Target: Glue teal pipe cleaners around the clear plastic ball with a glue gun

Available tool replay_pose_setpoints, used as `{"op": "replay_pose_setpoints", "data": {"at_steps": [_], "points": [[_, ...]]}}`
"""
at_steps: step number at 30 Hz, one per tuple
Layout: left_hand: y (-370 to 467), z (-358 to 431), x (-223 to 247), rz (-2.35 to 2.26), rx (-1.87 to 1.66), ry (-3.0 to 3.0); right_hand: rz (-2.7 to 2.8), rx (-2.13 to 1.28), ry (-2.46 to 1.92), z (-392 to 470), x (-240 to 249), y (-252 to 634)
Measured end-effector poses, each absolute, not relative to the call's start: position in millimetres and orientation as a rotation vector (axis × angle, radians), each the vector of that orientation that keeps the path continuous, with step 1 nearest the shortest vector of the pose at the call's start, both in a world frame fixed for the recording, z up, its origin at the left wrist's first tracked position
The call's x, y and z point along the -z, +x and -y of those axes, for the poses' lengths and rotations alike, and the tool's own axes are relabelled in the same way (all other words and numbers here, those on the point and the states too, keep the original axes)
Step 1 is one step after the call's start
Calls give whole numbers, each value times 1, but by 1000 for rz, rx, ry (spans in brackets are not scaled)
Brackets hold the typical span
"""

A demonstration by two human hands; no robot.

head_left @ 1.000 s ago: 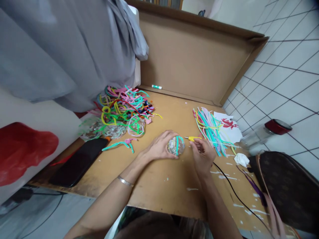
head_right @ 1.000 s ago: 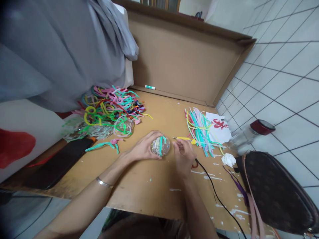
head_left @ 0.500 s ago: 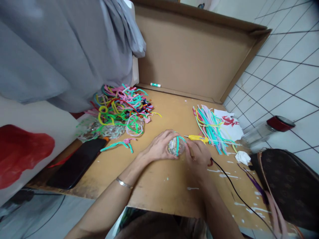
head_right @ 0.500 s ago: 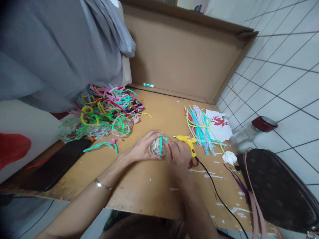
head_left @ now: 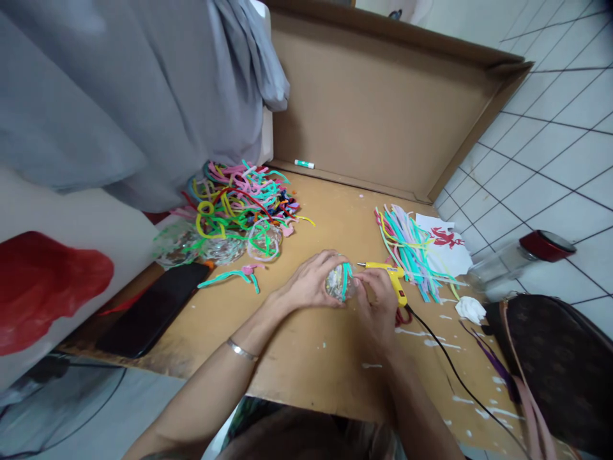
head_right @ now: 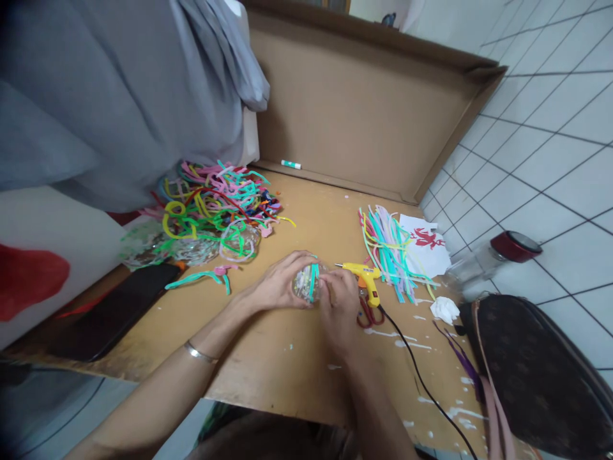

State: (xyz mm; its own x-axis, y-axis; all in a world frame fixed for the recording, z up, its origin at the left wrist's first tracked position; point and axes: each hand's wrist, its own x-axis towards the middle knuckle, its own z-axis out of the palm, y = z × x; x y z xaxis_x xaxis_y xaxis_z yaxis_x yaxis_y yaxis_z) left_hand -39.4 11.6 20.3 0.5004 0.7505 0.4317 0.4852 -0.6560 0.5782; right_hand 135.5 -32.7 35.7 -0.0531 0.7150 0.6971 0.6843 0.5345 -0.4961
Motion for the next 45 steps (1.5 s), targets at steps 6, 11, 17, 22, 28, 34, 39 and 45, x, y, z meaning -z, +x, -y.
{"op": "replay_pose_setpoints", "data": {"at_steps": [6, 11, 17, 22, 28, 34, 39, 45], "points": [[-41, -12, -23, -996, -965, 2360, 1798, -34, -1150, 33, -32, 136], [-41, -12, -24, -982, -967, 2343, 1827, 62, -1080, 33, -34, 136], [-42, -12, -25, -969, -931, 2350, 1834, 24, -1026, 32, -33, 135], [-44, -12, -25, -950, -918, 2341, 1765, -88, -1015, 32, -37, 136], [-43, -12, -26, -922, -907, 2294, 1680, -242, -1044, 31, -34, 136], [-41, -11, -27, -883, -954, 2241, 1680, -230, -1044, 29, -30, 136], [-40, -10, -28, -872, -974, 2259, 1707, -176, -1014, 29, -34, 135], [-40, -11, -26, -878, -987, 2269, 1777, -100, -976, 29, -32, 136]]}}
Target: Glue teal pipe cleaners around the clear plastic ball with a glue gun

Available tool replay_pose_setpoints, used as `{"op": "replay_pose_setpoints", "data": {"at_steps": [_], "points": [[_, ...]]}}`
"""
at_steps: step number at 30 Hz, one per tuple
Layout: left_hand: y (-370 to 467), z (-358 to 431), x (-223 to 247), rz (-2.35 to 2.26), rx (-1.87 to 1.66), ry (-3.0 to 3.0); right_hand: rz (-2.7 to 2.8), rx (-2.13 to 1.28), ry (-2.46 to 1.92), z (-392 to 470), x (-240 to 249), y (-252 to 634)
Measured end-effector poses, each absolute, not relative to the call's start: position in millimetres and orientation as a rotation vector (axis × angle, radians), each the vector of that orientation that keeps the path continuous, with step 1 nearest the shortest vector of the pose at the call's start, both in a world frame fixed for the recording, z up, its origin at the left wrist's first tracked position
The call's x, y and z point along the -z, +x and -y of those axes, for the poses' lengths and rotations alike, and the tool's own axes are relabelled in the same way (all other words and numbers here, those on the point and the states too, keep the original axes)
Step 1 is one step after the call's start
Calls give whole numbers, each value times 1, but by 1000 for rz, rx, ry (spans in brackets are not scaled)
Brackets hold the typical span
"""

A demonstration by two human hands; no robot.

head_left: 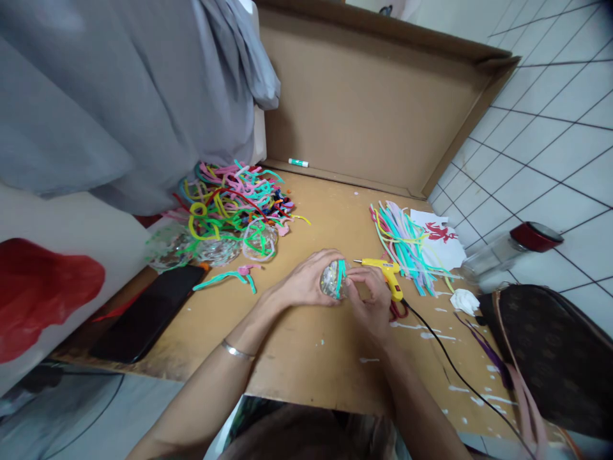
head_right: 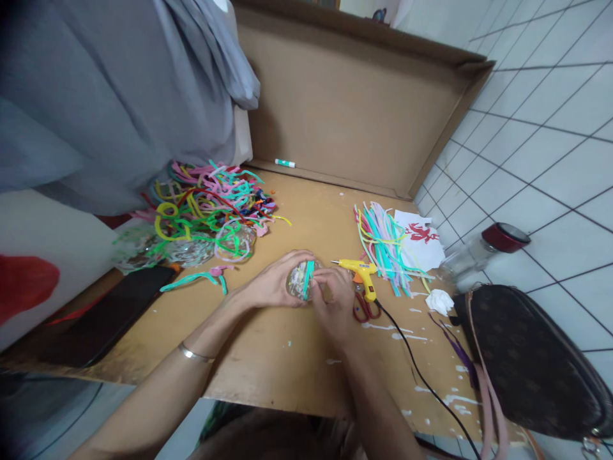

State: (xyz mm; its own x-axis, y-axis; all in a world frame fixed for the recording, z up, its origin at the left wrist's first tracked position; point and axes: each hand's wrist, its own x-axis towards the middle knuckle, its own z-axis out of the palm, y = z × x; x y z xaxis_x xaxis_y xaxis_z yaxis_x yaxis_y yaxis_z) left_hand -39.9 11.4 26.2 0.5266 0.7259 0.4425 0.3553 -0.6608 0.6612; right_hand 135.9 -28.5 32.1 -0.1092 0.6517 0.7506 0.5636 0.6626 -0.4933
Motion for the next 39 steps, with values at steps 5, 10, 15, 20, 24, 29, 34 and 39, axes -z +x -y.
{"op": "replay_pose_setpoints", "data": {"at_steps": [5, 10, 15, 20, 24, 29, 34, 39], "points": [[-40, -11, -29, -894, -967, 2258, 1845, -22, -976, 27, -29, 138], [-40, -10, -30, -903, -964, 2254, 1895, 47, -956, 26, -29, 139], [-41, -11, -29, -896, -957, 2265, 1950, 118, -921, 26, -27, 140], [-41, -11, -28, -875, -970, 2271, 1963, 149, -929, 26, -29, 139], [-41, -11, -29, -884, -970, 2282, 1972, 161, -909, 26, -29, 139], [-40, -10, -31, -903, -944, 2292, 1968, 154, -912, 25, -28, 140], [-42, -10, -31, -878, -925, 2336, 1960, 139, -913, 26, -28, 139], [-43, -9, -33, -903, -873, 2332, 1961, 120, -917, 25, -28, 139]]}}
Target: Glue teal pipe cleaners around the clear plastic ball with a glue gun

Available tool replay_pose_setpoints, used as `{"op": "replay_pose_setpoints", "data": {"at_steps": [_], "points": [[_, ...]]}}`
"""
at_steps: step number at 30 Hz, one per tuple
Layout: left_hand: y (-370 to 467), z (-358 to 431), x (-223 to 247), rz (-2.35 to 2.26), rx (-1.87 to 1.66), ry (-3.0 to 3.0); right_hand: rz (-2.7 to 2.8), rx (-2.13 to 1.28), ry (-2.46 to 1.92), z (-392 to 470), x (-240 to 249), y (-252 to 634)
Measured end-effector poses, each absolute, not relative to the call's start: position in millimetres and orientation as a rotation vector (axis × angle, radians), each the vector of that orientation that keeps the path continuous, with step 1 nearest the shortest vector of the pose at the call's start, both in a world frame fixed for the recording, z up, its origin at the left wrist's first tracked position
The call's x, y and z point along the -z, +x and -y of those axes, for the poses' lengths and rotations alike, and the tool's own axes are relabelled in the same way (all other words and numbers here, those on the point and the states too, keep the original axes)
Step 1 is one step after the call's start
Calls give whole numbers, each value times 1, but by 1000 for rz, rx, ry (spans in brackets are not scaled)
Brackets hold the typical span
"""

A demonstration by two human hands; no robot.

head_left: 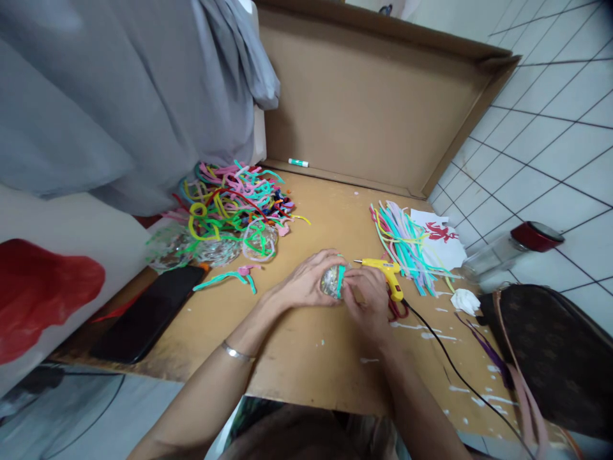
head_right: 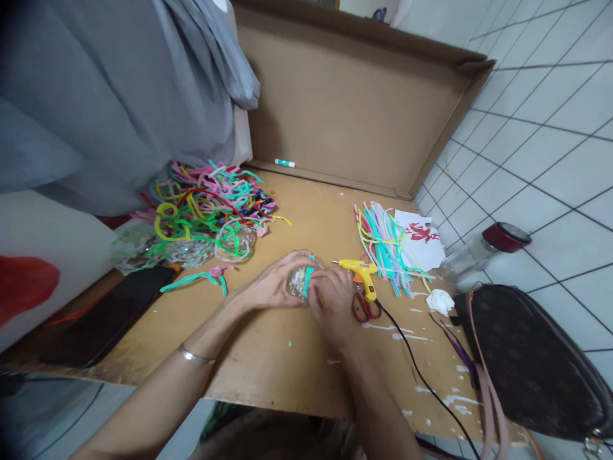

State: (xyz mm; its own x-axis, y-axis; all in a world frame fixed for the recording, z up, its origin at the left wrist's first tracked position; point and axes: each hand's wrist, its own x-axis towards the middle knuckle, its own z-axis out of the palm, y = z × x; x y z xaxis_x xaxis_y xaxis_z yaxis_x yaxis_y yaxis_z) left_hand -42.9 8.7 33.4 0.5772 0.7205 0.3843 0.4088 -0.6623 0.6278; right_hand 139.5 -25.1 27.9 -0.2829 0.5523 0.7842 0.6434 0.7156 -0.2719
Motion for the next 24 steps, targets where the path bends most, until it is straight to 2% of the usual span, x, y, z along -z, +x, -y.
{"op": "replay_pose_setpoints", "data": {"at_steps": [24], "points": [[-45, -13, -26, -892, -847, 2342, 1973, 155, -932, 25, -28, 140]]}}
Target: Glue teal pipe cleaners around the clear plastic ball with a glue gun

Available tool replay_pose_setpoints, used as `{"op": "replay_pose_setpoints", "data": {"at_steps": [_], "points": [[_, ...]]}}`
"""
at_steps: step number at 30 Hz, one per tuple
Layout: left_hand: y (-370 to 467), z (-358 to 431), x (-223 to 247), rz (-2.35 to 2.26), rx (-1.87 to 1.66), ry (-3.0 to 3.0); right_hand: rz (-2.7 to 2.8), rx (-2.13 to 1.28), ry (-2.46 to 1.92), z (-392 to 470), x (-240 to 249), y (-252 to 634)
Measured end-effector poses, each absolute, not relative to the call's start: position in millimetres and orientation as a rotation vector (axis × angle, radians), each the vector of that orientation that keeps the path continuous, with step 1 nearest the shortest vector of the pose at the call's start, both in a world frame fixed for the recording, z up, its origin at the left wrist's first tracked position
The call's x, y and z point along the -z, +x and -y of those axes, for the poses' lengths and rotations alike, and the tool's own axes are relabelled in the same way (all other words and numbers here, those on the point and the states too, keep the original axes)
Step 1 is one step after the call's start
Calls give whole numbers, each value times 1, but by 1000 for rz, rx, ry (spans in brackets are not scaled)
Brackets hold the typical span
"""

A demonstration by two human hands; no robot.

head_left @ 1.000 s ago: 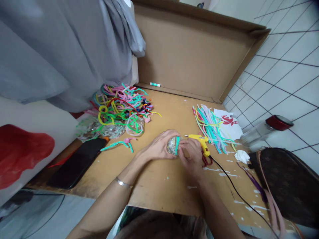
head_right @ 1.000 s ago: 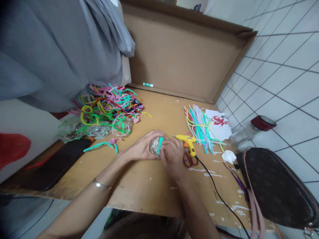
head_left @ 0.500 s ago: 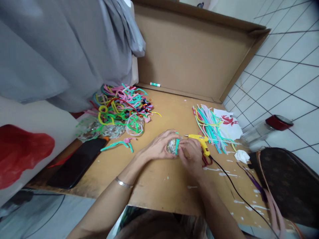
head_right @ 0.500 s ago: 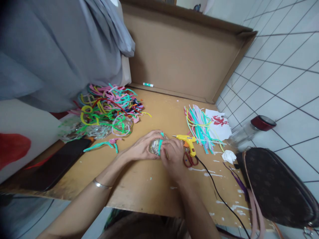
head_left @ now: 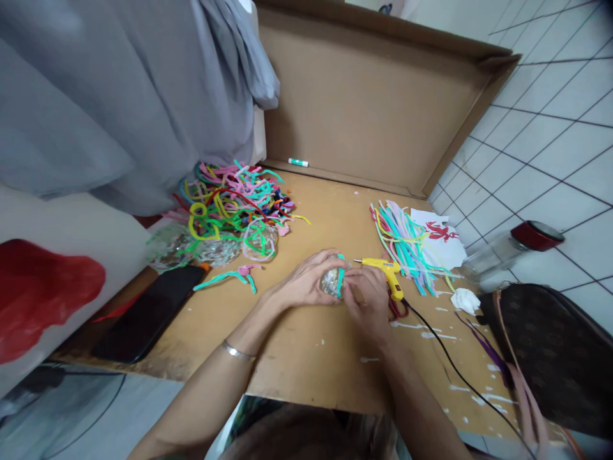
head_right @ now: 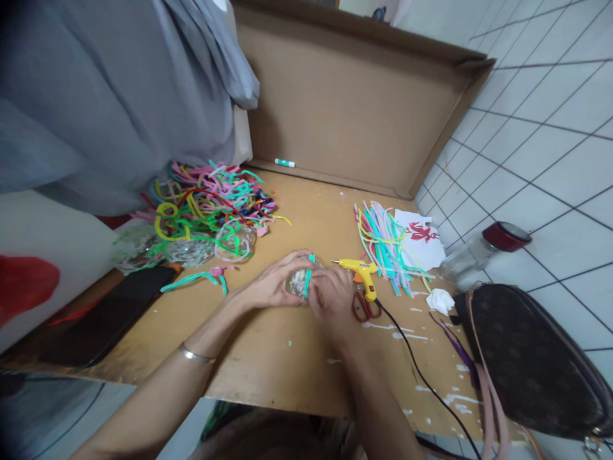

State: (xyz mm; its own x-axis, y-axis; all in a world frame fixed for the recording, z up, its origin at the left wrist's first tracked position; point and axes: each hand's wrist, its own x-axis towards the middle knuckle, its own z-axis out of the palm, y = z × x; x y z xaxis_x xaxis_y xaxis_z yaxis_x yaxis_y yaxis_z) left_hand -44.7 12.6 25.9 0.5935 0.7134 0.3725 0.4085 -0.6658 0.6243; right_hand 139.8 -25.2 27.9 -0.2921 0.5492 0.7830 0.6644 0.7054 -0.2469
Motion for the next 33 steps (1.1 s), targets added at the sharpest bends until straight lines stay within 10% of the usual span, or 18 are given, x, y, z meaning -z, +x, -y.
{"op": "replay_pose_setpoints", "data": {"at_steps": [33], "points": [[-39, -12, -19, -856, -974, 2325, 1839, -48, -988, 28, -24, 139]]}}
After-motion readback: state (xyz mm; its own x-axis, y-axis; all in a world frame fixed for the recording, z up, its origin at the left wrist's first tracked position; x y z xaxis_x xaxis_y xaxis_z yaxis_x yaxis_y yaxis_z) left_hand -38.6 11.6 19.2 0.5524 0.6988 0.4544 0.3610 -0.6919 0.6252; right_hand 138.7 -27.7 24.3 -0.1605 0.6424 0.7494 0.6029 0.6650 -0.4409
